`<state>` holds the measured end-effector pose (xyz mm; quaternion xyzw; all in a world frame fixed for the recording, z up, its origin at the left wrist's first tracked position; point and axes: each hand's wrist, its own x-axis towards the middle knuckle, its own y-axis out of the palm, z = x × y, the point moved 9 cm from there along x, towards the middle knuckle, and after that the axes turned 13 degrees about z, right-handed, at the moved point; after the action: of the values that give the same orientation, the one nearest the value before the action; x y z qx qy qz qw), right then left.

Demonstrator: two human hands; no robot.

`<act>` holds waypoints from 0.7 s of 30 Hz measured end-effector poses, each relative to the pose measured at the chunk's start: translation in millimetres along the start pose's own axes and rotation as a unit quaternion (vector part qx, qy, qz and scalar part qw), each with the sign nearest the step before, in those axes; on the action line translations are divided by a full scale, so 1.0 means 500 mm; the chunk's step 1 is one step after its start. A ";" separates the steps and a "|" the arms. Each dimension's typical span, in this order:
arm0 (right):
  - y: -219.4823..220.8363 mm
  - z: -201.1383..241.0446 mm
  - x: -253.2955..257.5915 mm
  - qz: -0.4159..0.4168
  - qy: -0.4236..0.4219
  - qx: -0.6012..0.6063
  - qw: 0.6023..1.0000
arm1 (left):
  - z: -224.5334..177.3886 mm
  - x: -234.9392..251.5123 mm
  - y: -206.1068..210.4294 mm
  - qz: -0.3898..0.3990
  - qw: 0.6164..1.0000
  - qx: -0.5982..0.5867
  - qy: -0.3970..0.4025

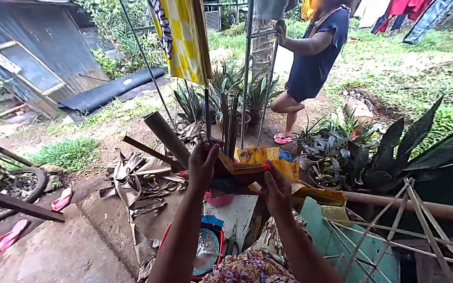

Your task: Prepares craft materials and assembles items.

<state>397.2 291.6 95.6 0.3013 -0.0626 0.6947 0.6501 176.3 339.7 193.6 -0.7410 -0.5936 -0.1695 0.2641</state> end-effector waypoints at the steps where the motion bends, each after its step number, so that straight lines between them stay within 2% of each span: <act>1: 0.000 0.002 -0.004 -0.010 -0.013 -0.002 1.000 | -0.013 0.000 0.004 -0.003 1.000 0.005 0.018; 4: -0.006 -0.009 -0.015 -0.074 -0.017 0.011 0.997 | -0.033 0.002 0.020 -0.017 0.999 0.023 0.019; 8: -0.017 -0.054 -0.020 -0.119 0.058 0.087 0.987 | 0.005 0.014 0.038 -0.016 0.995 0.089 -0.048; 11: -0.044 -0.095 -0.019 -0.157 0.114 0.128 0.973 | 0.074 0.020 0.056 0.052 0.981 0.087 -0.168; 14: -0.104 -0.141 -0.021 -0.193 0.165 0.113 0.961 | 0.135 -0.002 0.086 0.155 0.947 0.028 -0.281; 16: -0.148 -0.163 -0.021 -0.197 0.184 0.093 0.959 | 0.182 -0.028 0.102 0.197 0.919 -0.008 -0.341; 18: -0.180 -0.167 -0.018 -0.182 0.193 0.079 0.961 | 0.210 -0.039 0.120 0.228 0.897 -0.055 -0.376; 21: -0.208 -0.149 -0.009 -0.158 0.199 0.086 0.963 | 0.200 -0.030 0.136 0.254 0.894 -0.082 -0.361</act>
<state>469.5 338.7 1.1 0.2179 0.1768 0.6316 0.7227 232.4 376.7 92.0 -0.8959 -0.4235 0.1341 0.0040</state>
